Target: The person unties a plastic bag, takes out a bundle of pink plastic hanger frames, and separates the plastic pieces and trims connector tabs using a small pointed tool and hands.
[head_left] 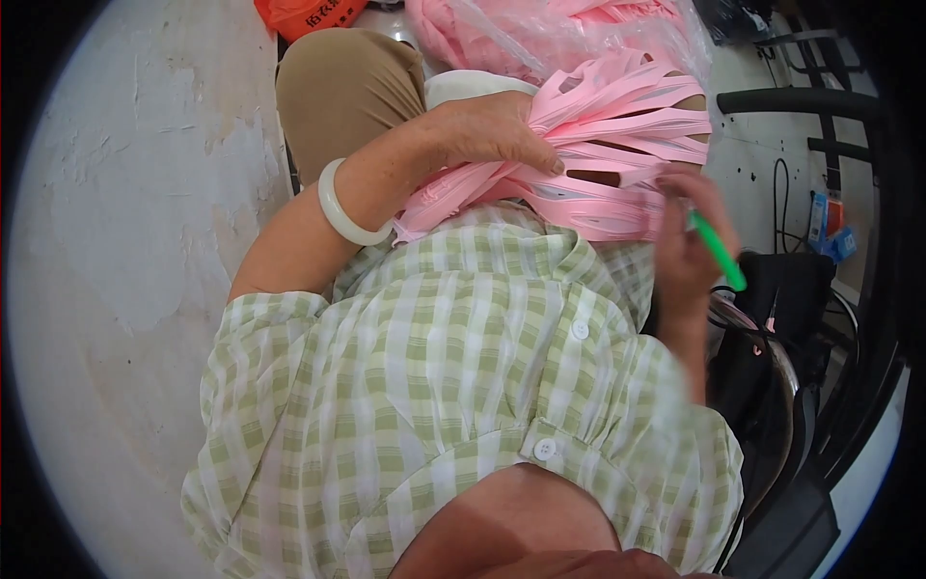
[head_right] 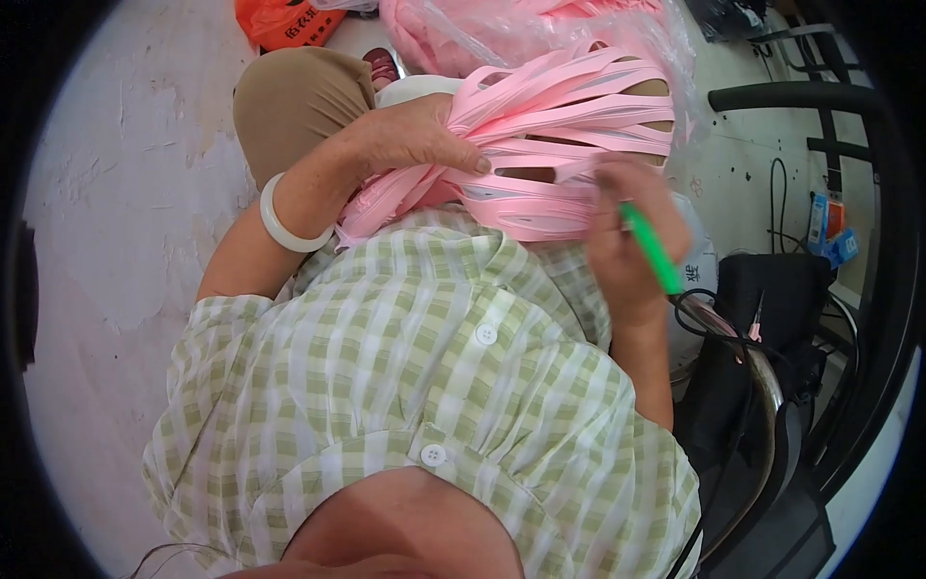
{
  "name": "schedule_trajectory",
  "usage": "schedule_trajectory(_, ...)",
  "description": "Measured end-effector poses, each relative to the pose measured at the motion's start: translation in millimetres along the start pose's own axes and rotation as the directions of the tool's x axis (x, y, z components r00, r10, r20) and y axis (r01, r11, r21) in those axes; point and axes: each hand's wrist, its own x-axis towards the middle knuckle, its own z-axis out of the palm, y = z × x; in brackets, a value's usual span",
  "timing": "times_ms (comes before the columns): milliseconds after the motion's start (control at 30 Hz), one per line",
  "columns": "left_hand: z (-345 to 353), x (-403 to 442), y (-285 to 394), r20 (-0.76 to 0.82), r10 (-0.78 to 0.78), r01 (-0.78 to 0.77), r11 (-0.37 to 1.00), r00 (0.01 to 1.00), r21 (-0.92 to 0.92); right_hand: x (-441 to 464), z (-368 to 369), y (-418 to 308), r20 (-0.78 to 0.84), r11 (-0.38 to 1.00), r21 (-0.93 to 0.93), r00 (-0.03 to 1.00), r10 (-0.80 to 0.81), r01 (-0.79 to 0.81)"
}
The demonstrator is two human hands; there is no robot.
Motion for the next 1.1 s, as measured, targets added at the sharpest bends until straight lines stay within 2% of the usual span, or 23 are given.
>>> schedule_trajectory(67, 1.7, 0.2, 3.0, -0.02, 0.024, -0.025, 0.999, 1.0, -0.042, 10.2, -30.0, 32.9, -0.148, 0.994, -0.103, 0.989, 0.007, -0.023)
schedule_trajectory(100, 1.7, 2.1, 3.7, -0.01, 0.035, -0.035, 0.998, 0.999, -0.043, 12.5, -42.5, 55.4, -0.281, 0.99, 0.02, 0.949, 0.141, -0.141)
schedule_trajectory(133, 1.4, 3.9, 3.8, 0.008, 0.019, -0.019, 0.999, 1.0, -0.034, 21.5, -57.9, 71.3, -0.354, 0.982, -0.049, 0.922, 0.154, -0.183)
schedule_trajectory(167, 1.4, 4.1, 3.9, 0.027, -0.001, 0.002, 1.0, 1.0, -0.023, 32.2, -75.5, 90.6, -0.392, 0.927, -0.265, 0.908, 0.148, -0.266)
schedule_trajectory(200, 1.2, 3.8, 4.5, 0.035, 0.003, -0.002, 1.0, 0.999, -0.017, 42.4, -88.7, 103.3, -0.421, 0.88, -0.337, 0.889, 0.178, -0.336)
schedule_trajectory(267, 0.9, 3.3, 6.9, 0.132, -0.051, 0.043, 0.997, 0.99, 0.066, 55.1, -107.6, 135.8, -0.469, 0.808, -0.456, 0.872, 0.138, -0.373)
schedule_trajectory(300, 3.0, 2.0, 8.2, 0.136, -0.047, 0.037, 0.997, 0.99, 0.071, 60.7, -117.1, 155.5, -0.474, 0.807, -0.458, 0.87, 0.133, -0.373)
schedule_trajectory(367, 6.5, -2.4, 9.0, 0.069, -0.033, 0.032, 0.999, 0.997, 0.026, 68.9, -133.0, 199.7, -0.578, 0.646, -0.565, 0.805, 0.135, -0.513)
schedule_trajectory(400, 4.3, -0.8, 6.1, 0.066, -0.032, 0.03, 0.999, 0.997, 0.03, 71.1, -140.8, 226.9, -0.58, 0.649, -0.562, 0.804, 0.133, -0.513)
schedule_trajectory(467, -0.7, 5.3, -6.1, 0.08, -0.065, 0.055, 0.992, 0.995, 0.116, 70.5, -158.5, 274.3, -0.627, 0.331, -0.726, 0.778, 0.044, -0.603)
schedule_trajectory(500, -3.8, 7.1, -7.3, 0.077, -0.064, 0.055, 0.992, 0.995, 0.117, 71.1, -166.9, 283.4, -0.627, 0.334, -0.725, 0.778, 0.043, -0.602)
schedule_trajectory(567, -9.6, 9.5, -10.6, 0.105, -0.156, 0.14, 0.979, 0.982, 0.146, 70.9, -180.8, 298.8, -0.715, 0.105, -0.671, 0.678, 0.169, -0.734)
schedule_trajectory(633, -8.7, 13.7, -13.2, 0.044, -0.124, 0.117, 0.983, 0.991, 0.142, 73.5, -186.0, 300.8, -0.696, 0.173, -0.664, 0.686, 0.213, -0.727)
schedule_trajectory(700, -2.7, 12.1, -11.2, -0.019, -0.102, 0.104, 0.985, 0.995, 0.135, 78.8, -174.1, 293.0, -0.567, 0.249, -0.745, 0.785, 0.25, -0.618)
schedule_trajectory(733, 0.5, 10.2, -3.9, -0.029, -0.079, 0.082, 0.992, 0.996, 0.098, 80.4, -157.2, 275.3, -0.564, 0.255, -0.744, 0.785, 0.254, -0.617)
schedule_trajectory(767, 2.0, 10.6, 1.2, -0.04, -0.055, 0.058, 0.996, 0.998, 0.066, 79.9, -134.7, 246.6, -0.582, 0.628, -0.43, 0.731, 0.355, -0.648)
schedule_trajectory(800, 1.0, 13.6, -2.5, -0.044, -0.007, 0.009, 0.998, 0.999, 0.064, 78.6, -110.0, 212.5, -0.545, 0.834, 0.0, 0.7, 0.462, -0.551)
schedule_trajectory(867, -0.4, 8.8, 1.4, 0.013, -0.026, 0.027, 0.999, 1.0, -0.027, 72.6, -59.6, 116.2, -0.417, 0.879, 0.202, 0.774, 0.477, -0.433)
schedule_trajectory(933, 0.2, 5.0, 5.6, 0.071, -0.042, 0.05, 0.992, 0.997, -0.115, 47.4, -30.1, 65.8, -0.247, 0.83, 0.428, 0.837, 0.488, -0.358)
schedule_trajectory(1000, 5.2, 1.1, 6.0, 0.025, 0.011, -0.006, 0.982, 1.0, -0.188, 19.3, -6.4, 20.7, -0.055, 0.804, 0.531, 0.936, 0.347, -0.267)
schedule_trajectory(1033, 4.1, -0.2, 6.6, 0.024, 0.002, 0.002, 0.982, 1.0, -0.19, 7.7, 0.5, 4.5, 0.064, 0.787, 0.548, 0.953, 0.297, -0.283)
schedule_trajectory(1067, 1.5, -0.1, 7.6, 0.059, 0.017, -0.012, 0.997, 0.998, -0.074, -0.4, 6.4, -5.8, 0.178, 0.771, 0.563, 0.955, 0.238, -0.298)
schedule_trajectory(1100, -0.3, 0.5, 7.3, 0.098, 0.028, -0.032, 0.999, 0.995, 0.041, -5.4, 12.2, -10.2, 0.179, 0.769, 0.563, 0.953, 0.244, -0.303)
